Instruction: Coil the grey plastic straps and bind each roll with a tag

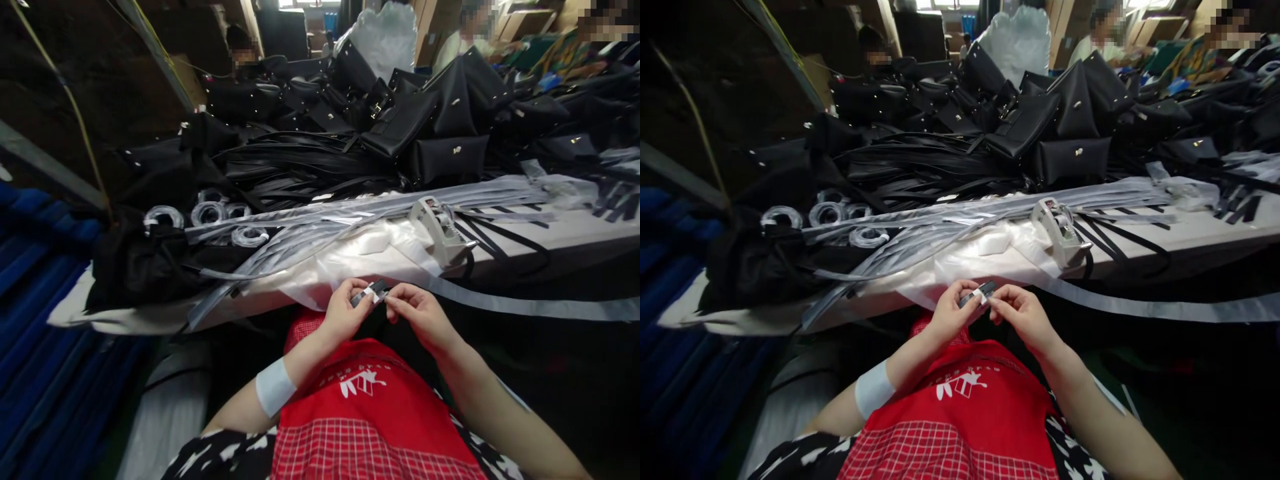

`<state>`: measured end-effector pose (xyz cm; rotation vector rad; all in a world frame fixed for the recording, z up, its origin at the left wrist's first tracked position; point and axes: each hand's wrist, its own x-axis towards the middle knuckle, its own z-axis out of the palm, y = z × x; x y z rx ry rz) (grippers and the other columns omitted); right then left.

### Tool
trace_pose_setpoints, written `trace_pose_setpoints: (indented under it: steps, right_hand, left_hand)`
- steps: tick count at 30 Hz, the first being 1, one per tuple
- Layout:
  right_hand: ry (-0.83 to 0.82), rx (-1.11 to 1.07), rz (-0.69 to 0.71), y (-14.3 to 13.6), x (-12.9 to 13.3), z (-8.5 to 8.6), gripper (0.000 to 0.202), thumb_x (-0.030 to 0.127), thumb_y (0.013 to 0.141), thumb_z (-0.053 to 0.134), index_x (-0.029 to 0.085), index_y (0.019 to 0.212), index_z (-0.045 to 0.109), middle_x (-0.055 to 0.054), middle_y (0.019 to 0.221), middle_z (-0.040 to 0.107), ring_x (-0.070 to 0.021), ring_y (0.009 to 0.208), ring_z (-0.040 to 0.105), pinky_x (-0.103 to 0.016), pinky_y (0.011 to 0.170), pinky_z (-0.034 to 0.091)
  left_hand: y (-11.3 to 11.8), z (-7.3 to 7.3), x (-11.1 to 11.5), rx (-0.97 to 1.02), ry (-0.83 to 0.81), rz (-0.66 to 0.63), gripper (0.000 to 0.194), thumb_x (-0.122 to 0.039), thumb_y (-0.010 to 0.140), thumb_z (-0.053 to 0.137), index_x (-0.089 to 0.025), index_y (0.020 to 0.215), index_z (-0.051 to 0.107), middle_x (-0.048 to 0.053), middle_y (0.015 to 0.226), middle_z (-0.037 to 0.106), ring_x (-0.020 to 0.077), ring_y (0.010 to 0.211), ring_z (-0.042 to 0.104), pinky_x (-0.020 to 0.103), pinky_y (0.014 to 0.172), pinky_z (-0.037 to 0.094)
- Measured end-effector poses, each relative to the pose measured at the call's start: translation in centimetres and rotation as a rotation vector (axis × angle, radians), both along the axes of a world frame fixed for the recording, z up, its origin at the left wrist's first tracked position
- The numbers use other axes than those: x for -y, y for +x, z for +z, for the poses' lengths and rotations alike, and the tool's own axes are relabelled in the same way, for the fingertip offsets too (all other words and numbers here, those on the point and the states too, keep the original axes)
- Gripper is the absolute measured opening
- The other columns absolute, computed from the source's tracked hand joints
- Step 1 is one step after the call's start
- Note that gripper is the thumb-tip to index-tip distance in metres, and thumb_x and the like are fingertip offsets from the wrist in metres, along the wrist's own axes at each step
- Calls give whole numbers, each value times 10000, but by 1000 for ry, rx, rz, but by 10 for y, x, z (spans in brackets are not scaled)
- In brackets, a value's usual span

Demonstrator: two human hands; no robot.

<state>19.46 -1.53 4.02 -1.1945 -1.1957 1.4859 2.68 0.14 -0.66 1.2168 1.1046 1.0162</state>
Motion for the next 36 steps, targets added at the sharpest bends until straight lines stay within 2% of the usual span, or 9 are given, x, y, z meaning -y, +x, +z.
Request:
trace_pose_setpoints:
  steps: [4,10,16,21,25,31,33,35,36]
  right_hand:
    - [-84,-52,35,-16,1,-16,307,444,748,768,174,696,631,16,570,637,-93,503,539,-218,522,449]
    - [-168,76,-39,-18,-3,-29,436,554,633,812,176,634,594,21,509,611,-97,457,530,-212,464,442]
    - [-135,140,-107,-21,-3,-35,468,593,656,779,189,596,550,33,463,577,-89,414,494,-206,427,416]
    - [-129,106,-50,-24,-1,-37,436,567,659,787,175,631,598,13,516,626,-103,448,549,-220,469,462]
    - [-138,26,42,-28,-2,-36,390,526,719,757,153,810,692,-47,716,727,-136,603,649,-265,626,542]
    - [-66,102,67,-33,4,-37,378,535,732,714,159,760,707,-66,754,721,-204,705,675,-284,652,557]
    - [-116,186,87,-30,3,-47,376,539,720,698,168,776,719,-62,762,729,-191,608,657,-271,590,542]
    - [-148,273,119,-27,-4,-62,354,537,672,699,183,673,710,-49,652,709,-199,561,638,-263,543,523]
    - [-156,326,140,-27,-10,-69,339,526,637,702,190,598,692,-50,605,698,-208,541,628,-266,516,511]
  left_hand:
    - [-7,-10,1,-12,34,25,225,-319,835,625,-186,1009,575,-11,750,636,119,674,586,231,654,461]
    - [-12,-14,1,-25,21,43,236,-339,825,633,-193,1004,582,-16,740,629,123,666,584,233,651,471]
    - [-7,-6,0,53,14,75,179,-319,885,516,-182,936,619,14,778,662,132,687,600,235,643,481]
    - [-5,-1,-2,-1,29,176,261,-411,806,671,-166,889,637,6,701,659,130,618,599,224,595,466]
    - [-10,5,-4,-67,126,283,309,-418,880,575,-164,712,629,12,659,646,134,629,586,227,609,450]
    - [-14,15,13,-133,271,364,295,-364,920,506,-176,720,611,35,688,646,158,663,591,255,631,463]
    - [-9,10,23,-199,320,420,253,-323,910,503,-187,727,613,41,705,648,166,686,604,271,654,472]
    - [-1,-1,28,-227,346,443,120,-292,842,571,-202,792,634,48,776,665,182,728,621,293,684,490]
    - [4,-8,29,-225,356,507,74,-286,787,622,-213,783,633,46,778,665,190,728,624,301,675,495]
